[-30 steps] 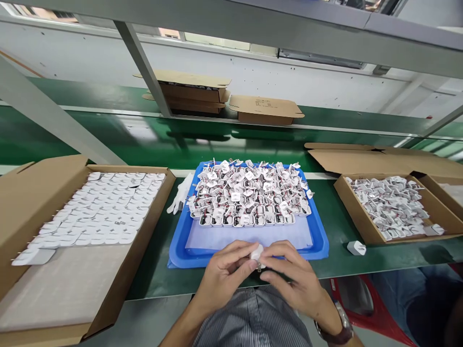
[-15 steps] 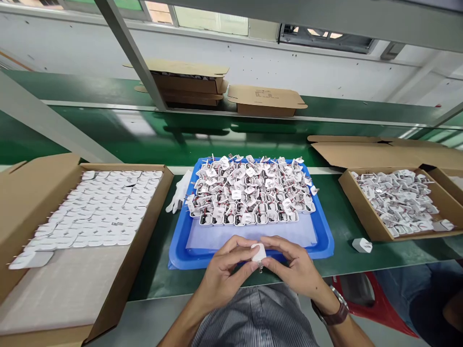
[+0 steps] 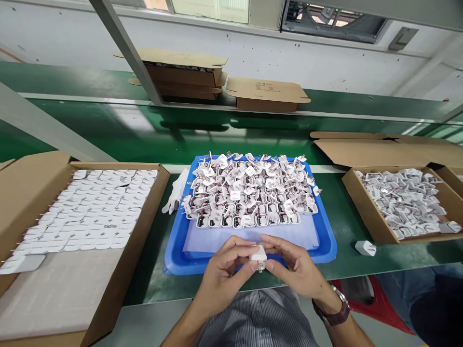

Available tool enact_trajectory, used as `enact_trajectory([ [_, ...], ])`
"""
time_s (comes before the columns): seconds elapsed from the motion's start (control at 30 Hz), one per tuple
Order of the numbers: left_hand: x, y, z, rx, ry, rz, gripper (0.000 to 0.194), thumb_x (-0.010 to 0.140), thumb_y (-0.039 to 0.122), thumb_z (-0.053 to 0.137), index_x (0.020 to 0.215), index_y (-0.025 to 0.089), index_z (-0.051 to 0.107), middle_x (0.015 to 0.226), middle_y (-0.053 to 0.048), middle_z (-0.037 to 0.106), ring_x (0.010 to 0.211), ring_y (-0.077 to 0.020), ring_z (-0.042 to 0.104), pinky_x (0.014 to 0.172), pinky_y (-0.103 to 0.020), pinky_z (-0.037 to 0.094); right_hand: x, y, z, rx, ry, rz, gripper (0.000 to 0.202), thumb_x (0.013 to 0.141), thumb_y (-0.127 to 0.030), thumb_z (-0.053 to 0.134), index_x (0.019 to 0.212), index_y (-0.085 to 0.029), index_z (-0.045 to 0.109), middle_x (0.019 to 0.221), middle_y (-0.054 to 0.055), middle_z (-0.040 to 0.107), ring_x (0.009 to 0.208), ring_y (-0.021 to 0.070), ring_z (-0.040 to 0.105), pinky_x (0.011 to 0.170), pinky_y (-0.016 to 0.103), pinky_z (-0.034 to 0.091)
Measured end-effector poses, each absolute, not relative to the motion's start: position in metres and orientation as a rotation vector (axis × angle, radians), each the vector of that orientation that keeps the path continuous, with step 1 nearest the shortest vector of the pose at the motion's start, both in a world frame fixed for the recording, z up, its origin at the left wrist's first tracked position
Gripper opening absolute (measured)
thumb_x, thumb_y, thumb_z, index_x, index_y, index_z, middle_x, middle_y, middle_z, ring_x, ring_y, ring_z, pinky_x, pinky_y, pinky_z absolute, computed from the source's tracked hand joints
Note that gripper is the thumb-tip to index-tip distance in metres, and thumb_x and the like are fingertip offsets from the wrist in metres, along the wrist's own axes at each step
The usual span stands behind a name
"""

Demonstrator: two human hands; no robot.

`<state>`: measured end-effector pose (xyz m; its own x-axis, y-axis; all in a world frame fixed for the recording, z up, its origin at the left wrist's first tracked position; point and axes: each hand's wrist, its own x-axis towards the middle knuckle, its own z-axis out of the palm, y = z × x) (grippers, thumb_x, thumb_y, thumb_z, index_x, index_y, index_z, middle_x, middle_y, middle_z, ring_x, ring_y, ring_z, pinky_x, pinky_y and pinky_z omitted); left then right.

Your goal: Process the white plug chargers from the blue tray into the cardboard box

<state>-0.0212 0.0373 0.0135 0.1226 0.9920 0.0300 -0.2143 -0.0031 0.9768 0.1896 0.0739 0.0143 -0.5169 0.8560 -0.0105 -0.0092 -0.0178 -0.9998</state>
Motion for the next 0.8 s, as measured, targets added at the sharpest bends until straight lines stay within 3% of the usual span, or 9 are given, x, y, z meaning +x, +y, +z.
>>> enact_trajectory([
  [0.37, -0.0256, 0.0361, 0.0122, 1.154, 0.956, 1.153, 0.033, 0.100, 0.021, 0.066, 0.125, 0.040, 0.077, 0.120, -0.008, 0.063, 0.101, -0.0190, 0.068, 0.084, -0.031, 0.060, 0.1905, 0.0747, 0.0085, -0.980, -1.510, 1.711, 0.046, 0.096, -0.032, 0.075, 0.141, -0.037, 0.064, 0.130, 0.003, 0.078, 0.123, 0.0218, 0.073, 0.108, 0.042, 0.059],
  [0.67, -0.0204, 0.0338, 0.0063, 1.276, 1.023, 1.223, 0.033, 0.099, 0.016, 0.066, 0.123, 0.036, 0.078, 0.115, -0.007, 0.065, 0.104, -0.0190, 0.070, 0.086, -0.029, 0.060, 0.1876, 0.0665, 0.0112, -1.125, -1.689, 1.489, 0.041, 0.099, -0.032, 0.069, 0.139, -0.040, 0.065, 0.136, 0.002, 0.072, 0.123, 0.0226, 0.070, 0.107, 0.042, 0.058],
  [0.8, -0.0179, 0.0336, 0.0079, 1.263, 1.071, 1.235, 0.028, 0.099, 0.018, 0.067, 0.120, 0.034, 0.079, 0.113, -0.007, 0.065, 0.100, -0.0184, 0.070, 0.083, -0.028, 0.060, 0.1848, 0.0668, 0.0111, -1.143, -1.635, 1.542, 0.042, 0.099, -0.033, 0.068, 0.140, -0.039, 0.064, 0.135, 0.004, 0.074, 0.123, 0.0237, 0.070, 0.108, 0.045, 0.058],
])
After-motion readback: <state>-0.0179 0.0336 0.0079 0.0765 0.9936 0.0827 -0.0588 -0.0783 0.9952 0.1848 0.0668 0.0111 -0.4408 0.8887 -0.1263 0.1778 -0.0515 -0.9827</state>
